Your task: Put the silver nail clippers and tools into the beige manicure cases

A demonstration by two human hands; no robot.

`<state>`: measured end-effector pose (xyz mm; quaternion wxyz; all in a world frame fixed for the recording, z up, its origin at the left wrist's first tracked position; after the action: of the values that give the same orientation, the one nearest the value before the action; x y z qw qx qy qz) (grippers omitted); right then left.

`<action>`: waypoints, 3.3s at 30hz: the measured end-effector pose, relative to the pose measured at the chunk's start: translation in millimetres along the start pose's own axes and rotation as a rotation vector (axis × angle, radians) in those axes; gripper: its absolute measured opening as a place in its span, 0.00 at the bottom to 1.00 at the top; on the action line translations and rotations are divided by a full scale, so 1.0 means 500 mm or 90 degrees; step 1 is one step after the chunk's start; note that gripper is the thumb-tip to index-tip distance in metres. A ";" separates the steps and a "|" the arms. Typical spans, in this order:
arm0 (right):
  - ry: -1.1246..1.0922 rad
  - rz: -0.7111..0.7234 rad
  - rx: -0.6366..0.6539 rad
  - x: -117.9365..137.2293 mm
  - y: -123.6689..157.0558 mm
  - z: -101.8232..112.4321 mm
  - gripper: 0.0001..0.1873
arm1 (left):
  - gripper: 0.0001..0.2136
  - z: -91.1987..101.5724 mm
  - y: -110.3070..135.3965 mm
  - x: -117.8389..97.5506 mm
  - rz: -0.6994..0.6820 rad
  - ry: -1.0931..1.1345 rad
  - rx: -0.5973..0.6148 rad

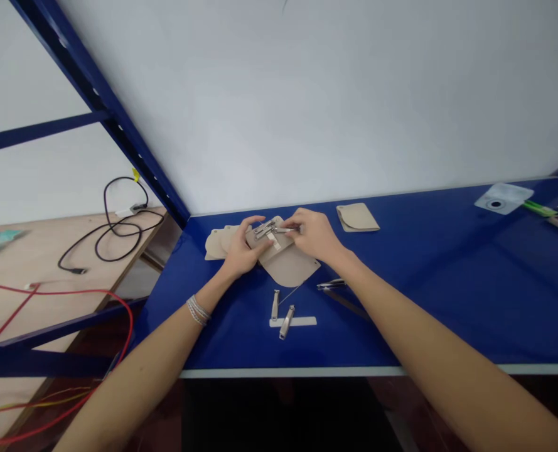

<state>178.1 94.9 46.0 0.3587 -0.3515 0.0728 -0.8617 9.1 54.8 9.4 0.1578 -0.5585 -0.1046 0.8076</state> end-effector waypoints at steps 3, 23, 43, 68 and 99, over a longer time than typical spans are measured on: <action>0.026 0.001 0.008 -0.001 0.013 -0.011 0.10 | 0.26 -0.002 0.000 -0.002 -0.019 -0.039 0.012; 0.062 0.024 0.007 0.026 0.034 -0.022 0.09 | 0.20 -0.004 0.005 -0.028 -0.006 -0.083 0.016; 0.128 0.088 0.065 0.049 0.033 -0.041 0.11 | 0.21 -0.005 0.004 -0.009 0.043 0.042 0.044; 0.124 0.061 0.021 0.041 0.038 -0.041 0.11 | 0.21 -0.006 0.003 -0.010 0.021 0.048 0.066; 0.144 0.001 -0.060 0.015 0.038 -0.017 0.07 | 0.21 0.001 0.004 0.002 0.060 0.082 0.011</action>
<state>179.7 74.7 36.7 0.3320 -0.2686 0.1535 -0.8911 7.8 53.4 8.1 0.1306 -0.6122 -0.0611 0.7774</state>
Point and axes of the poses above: each hand's wrist, its own y-axis away from the middle knuckle, its own z-axis out of the back of the hand, x = y × z, the point moved 5 cm from there along -y, towards the middle knuckle, and after that the axes turned 8 degrees about x, right-handed, at the moved point
